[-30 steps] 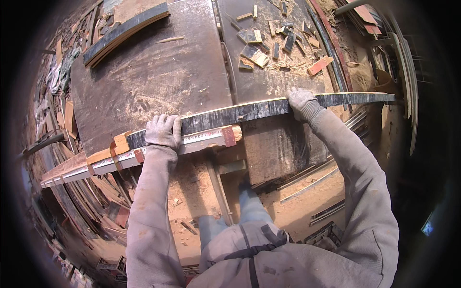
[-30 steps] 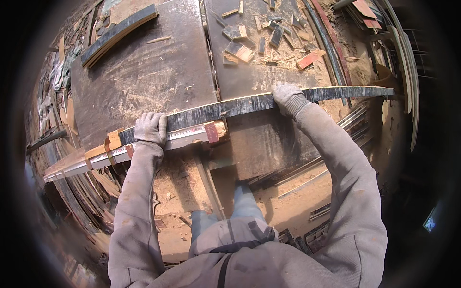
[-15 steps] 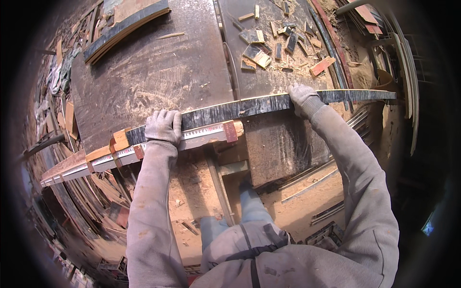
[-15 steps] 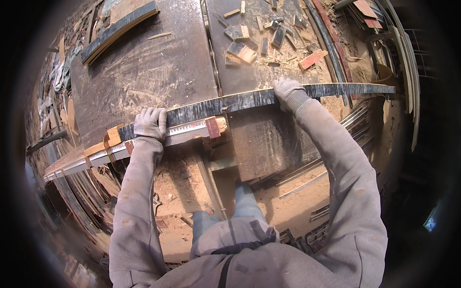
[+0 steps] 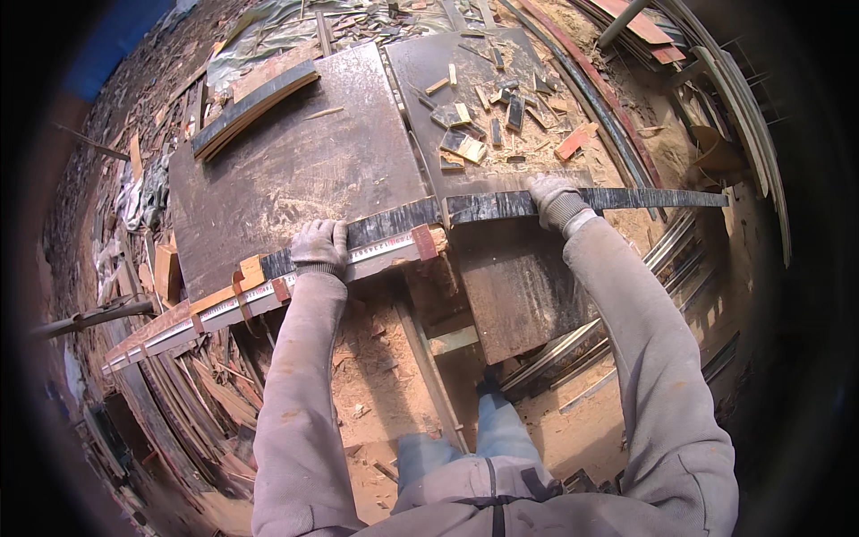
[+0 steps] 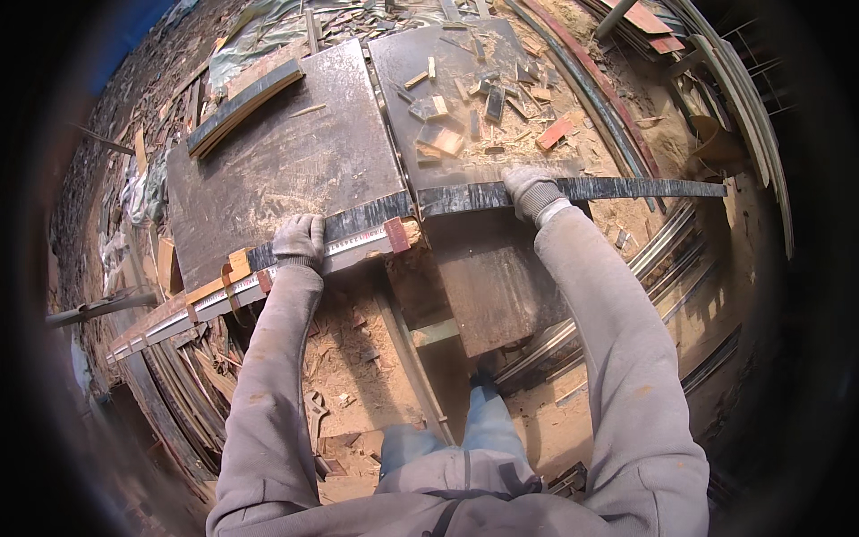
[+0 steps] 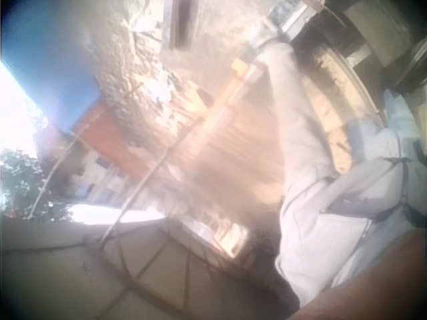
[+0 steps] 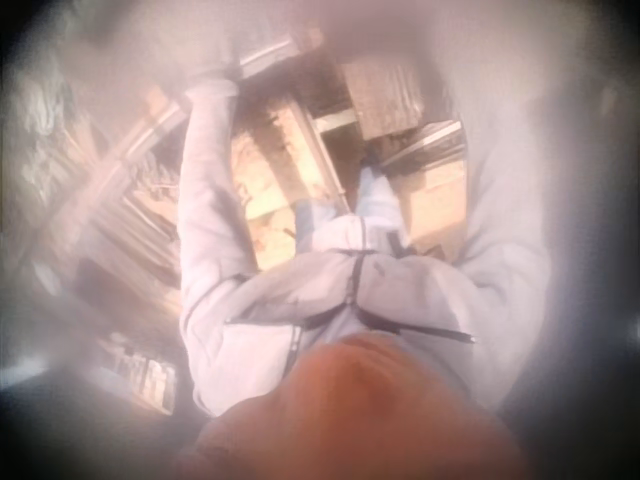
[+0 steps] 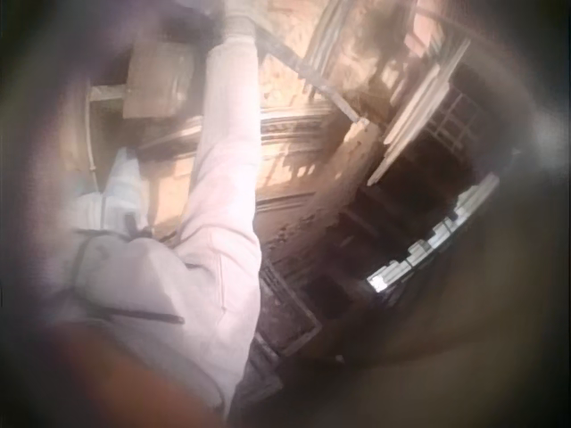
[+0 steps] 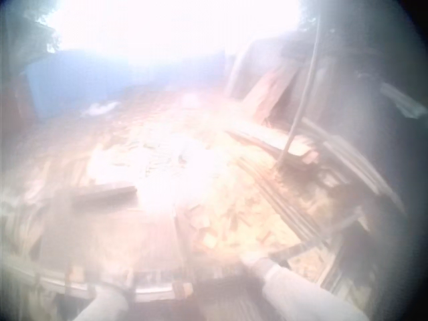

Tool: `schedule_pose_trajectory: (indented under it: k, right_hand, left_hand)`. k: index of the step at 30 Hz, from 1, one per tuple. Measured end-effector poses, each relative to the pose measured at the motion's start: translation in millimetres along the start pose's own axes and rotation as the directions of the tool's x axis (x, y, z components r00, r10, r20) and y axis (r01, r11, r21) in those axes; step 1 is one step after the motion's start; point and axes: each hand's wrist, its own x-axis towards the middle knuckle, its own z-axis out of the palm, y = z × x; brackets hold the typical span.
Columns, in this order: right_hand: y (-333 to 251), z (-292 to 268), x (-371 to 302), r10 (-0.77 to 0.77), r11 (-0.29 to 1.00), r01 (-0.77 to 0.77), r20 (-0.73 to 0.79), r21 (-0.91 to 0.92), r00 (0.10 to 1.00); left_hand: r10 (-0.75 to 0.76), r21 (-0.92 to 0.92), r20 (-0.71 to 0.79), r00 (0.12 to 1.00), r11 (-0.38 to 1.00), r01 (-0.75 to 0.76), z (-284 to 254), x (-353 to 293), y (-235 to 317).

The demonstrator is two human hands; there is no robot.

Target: The person uses a table saw to cut long wooden planks into shorter pieces. They feed each plank through the saw, collect the cut pieces, and stack them on the table. The person also moves a stack of cut pieces to a nearby pile.

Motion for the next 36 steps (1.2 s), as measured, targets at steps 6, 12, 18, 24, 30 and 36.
schedule_pose_trajectory:
  k: [6, 12, 18, 24, 30, 36]
  right_hand:
    - [-1, 42, -117, -0.251, 0.968, 0.252, -0.095, 0.0, 0.963]
    - [-17, 81, -211, -0.503, 0.834, 0.552, -0.375, 0.028, 0.779]
    - [-22, 95, -250, -0.506, 0.841, 0.54, -0.318, 0.025, 0.802]
    - [-24, 94, -258, -0.526, 0.788, 0.609, -0.413, 0.092, 0.743]
    - [-28, 94, -261, -0.514, 0.812, 0.583, -0.427, 0.038, 0.744]
    - [-26, 97, -276, -0.5, 0.828, 0.557, -0.369, 0.061, 0.783]
  left_hand:
    - [-0.063, 0.007, 0.345, 0.936, 0.998, 0.065, -34, -62, 19]
    - [0.08, -0.146, 0.777, 0.624, 0.988, 0.056, -70, -159, 54]
    - [-0.034, -0.249, 0.736, 0.676, 0.915, 0.318, -87, -250, 97]
    - [-0.692, -0.836, 0.528, 0.492, -0.325, 0.442, -43, -323, 39]
    - [-0.658, -0.638, 0.734, -0.166, -0.753, 0.161, 4, -340, 18]
    - [-0.741, -0.703, 0.662, 0.115, -0.56, 0.439, 1, -289, 4]
